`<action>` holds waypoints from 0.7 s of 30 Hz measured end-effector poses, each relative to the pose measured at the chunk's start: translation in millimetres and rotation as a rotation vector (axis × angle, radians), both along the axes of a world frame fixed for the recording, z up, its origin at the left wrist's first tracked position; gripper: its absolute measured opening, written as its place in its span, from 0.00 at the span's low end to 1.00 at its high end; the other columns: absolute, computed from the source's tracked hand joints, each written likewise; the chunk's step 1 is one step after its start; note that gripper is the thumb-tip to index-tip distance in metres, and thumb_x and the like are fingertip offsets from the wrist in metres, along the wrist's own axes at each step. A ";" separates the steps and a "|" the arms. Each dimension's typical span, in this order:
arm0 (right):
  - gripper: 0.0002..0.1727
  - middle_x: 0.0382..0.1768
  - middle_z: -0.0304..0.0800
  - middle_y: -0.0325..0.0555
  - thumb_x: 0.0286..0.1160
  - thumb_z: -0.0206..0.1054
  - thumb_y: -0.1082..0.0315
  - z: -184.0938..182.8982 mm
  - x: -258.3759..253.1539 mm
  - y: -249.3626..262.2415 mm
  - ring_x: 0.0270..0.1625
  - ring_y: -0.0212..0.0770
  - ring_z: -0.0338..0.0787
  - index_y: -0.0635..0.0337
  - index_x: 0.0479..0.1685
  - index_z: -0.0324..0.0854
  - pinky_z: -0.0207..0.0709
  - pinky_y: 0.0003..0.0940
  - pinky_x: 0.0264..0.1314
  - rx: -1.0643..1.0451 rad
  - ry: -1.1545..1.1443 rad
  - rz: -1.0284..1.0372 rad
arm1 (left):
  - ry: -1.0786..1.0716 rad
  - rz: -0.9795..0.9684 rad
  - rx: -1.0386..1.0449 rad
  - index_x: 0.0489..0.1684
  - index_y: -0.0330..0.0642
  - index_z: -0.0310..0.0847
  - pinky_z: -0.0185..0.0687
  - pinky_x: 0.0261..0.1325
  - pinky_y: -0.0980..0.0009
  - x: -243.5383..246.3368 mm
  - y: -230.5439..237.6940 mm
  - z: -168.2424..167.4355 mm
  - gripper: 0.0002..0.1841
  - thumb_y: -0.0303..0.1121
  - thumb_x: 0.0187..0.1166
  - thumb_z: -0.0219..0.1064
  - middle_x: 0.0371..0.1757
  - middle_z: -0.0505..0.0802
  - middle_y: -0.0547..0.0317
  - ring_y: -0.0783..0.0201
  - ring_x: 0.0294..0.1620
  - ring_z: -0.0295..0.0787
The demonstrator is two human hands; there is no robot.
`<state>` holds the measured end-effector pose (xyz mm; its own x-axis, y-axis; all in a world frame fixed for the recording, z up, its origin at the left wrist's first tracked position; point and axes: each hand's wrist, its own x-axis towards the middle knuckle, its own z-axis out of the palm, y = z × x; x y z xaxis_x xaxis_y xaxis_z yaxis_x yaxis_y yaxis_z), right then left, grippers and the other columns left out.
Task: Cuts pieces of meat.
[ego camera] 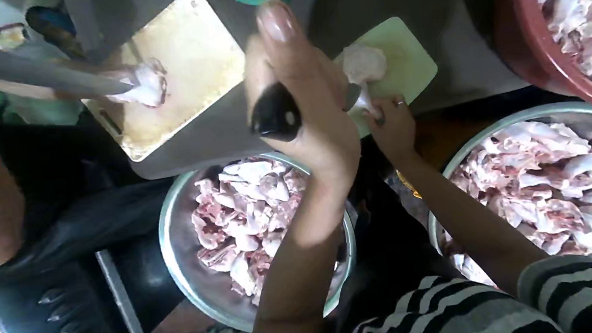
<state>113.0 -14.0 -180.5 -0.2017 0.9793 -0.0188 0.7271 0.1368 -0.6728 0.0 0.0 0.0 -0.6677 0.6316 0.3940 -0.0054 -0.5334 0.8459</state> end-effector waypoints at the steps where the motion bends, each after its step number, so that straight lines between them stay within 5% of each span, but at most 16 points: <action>1: 0.21 0.54 0.87 0.68 0.79 0.71 0.57 3.6 1.0 -1.3 0.52 0.64 0.90 0.65 0.61 0.88 0.85 0.58 0.54 -0.031 0.008 0.035 | 0.003 0.023 -0.023 0.16 0.53 0.60 0.58 0.11 0.80 0.7 -0.7 -13.0 0.23 0.32 0.94 0.45 0.07 0.62 0.75 0.77 0.07 0.58; 6: 0.16 0.57 0.89 0.63 0.82 0.68 0.65 -4.5 15.3 -6.6 0.53 0.60 0.93 0.63 0.62 0.88 0.88 0.52 0.53 0.097 0.088 0.183 | -0.011 0.087 -0.059 0.18 0.52 0.64 0.60 0.14 0.80 -0.6 7.6 -52.9 0.21 0.31 0.92 0.49 0.09 0.65 0.75 0.78 0.09 0.61; 14: 0.14 0.55 0.91 0.61 0.80 0.68 0.68 -10.3 18.2 -5.0 0.54 0.58 0.93 0.64 0.58 0.89 0.88 0.51 0.56 0.155 0.083 0.215 | 0.014 0.164 -0.005 0.19 0.49 0.59 0.60 0.11 0.79 -18.2 12.3 7.3 0.20 0.25 0.90 0.41 0.08 0.62 0.71 0.75 0.07 0.57; 18: 0.13 0.56 0.90 0.61 0.78 0.69 0.69 -10.9 14.2 -3.1 0.54 0.58 0.93 0.64 0.56 0.90 0.88 0.50 0.56 0.166 0.109 0.219 | 0.009 0.259 -0.134 0.19 0.51 0.64 0.61 0.15 0.79 -4.8 27.3 -51.3 0.20 0.29 0.92 0.49 0.11 0.65 0.73 0.77 0.10 0.61; 21: 0.12 0.55 0.91 0.61 0.76 0.70 0.71 -12.4 13.5 -2.0 0.51 0.57 0.94 0.65 0.53 0.91 0.88 0.49 0.53 0.203 0.121 0.206 | 0.013 0.244 -0.163 0.18 0.51 0.62 0.60 0.15 0.79 1.6 32.5 -60.5 0.21 0.29 0.92 0.52 0.11 0.64 0.73 0.76 0.10 0.60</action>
<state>126.4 -16.0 -193.0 -0.3849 0.8989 0.2092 0.5868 0.4133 -0.6963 1.6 32.5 -60.5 -0.8031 0.5089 0.3099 0.1174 -0.3747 0.9197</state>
